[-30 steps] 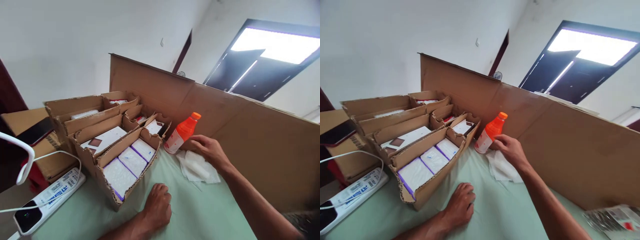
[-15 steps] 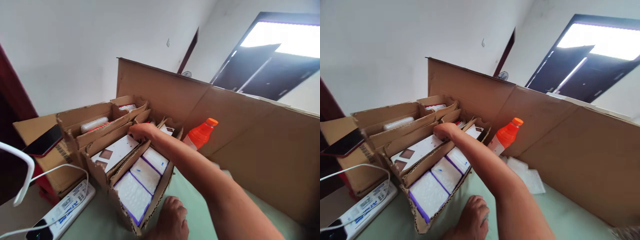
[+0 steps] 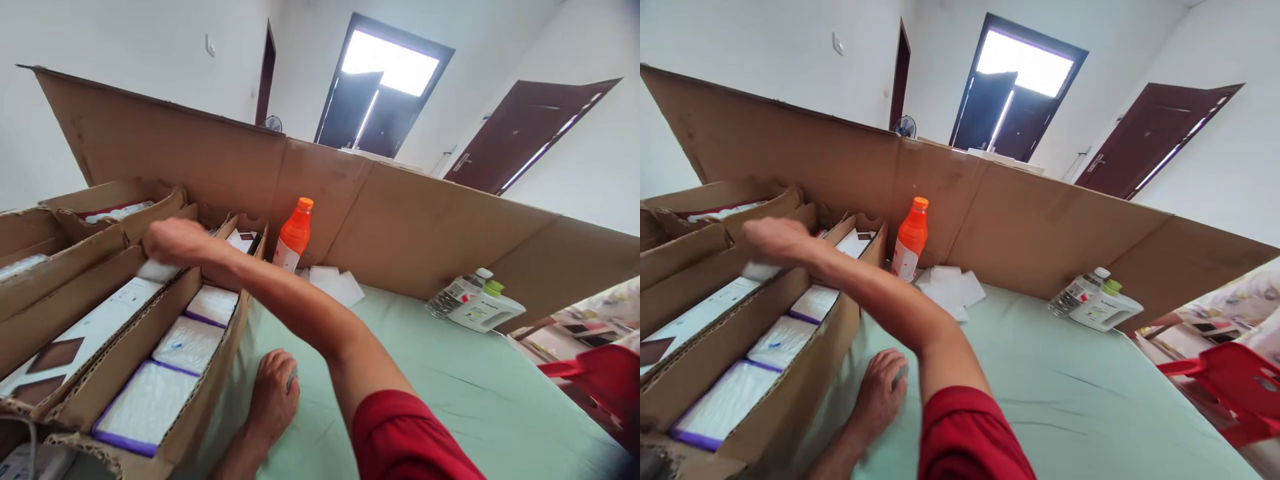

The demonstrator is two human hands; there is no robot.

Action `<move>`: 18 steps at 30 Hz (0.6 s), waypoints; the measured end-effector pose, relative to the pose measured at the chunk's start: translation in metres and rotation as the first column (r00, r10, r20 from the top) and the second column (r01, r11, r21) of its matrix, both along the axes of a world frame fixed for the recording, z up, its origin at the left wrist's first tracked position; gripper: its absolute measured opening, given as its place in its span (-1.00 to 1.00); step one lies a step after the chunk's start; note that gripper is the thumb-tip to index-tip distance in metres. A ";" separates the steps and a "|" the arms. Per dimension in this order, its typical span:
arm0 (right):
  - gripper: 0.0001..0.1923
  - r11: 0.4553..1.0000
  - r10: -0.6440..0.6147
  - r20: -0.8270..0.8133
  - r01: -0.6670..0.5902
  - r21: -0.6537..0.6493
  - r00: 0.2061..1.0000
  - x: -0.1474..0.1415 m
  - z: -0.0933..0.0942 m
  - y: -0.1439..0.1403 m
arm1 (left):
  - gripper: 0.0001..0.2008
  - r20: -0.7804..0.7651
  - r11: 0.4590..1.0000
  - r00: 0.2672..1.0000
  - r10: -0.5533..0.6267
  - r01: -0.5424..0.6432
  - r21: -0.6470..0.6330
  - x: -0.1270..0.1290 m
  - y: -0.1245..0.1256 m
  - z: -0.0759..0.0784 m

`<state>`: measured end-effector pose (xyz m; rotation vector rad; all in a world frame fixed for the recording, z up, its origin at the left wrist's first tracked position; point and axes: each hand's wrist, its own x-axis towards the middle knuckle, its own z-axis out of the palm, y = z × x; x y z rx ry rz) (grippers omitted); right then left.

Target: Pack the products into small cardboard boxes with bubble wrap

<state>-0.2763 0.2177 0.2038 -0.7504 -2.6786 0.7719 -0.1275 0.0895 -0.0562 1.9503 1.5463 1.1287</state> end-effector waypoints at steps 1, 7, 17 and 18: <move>-0.80 0.995 -0.016 -0.107 0.026 0.099 0.994 0.027 0.009 -0.002 | -0.70 0.000 1.000 1.000 0.006 -0.006 0.003 0.000 0.000 0.000; -0.59 0.880 -0.351 -0.584 0.471 0.063 0.732 0.236 -0.012 0.018 | -0.70 -0.010 0.999 1.000 0.022 -0.021 0.024 0.001 -0.002 0.003; -0.79 0.521 -0.853 -0.031 0.854 0.003 0.520 0.379 -0.149 0.105 | -0.71 -0.046 1.000 0.999 0.014 -0.014 0.001 0.005 -0.005 0.009; -0.80 0.520 -0.854 0.013 0.854 0.034 0.520 0.381 -0.146 0.105 | -0.71 -0.028 1.000 1.000 0.008 -0.008 -0.015 0.005 -0.006 0.011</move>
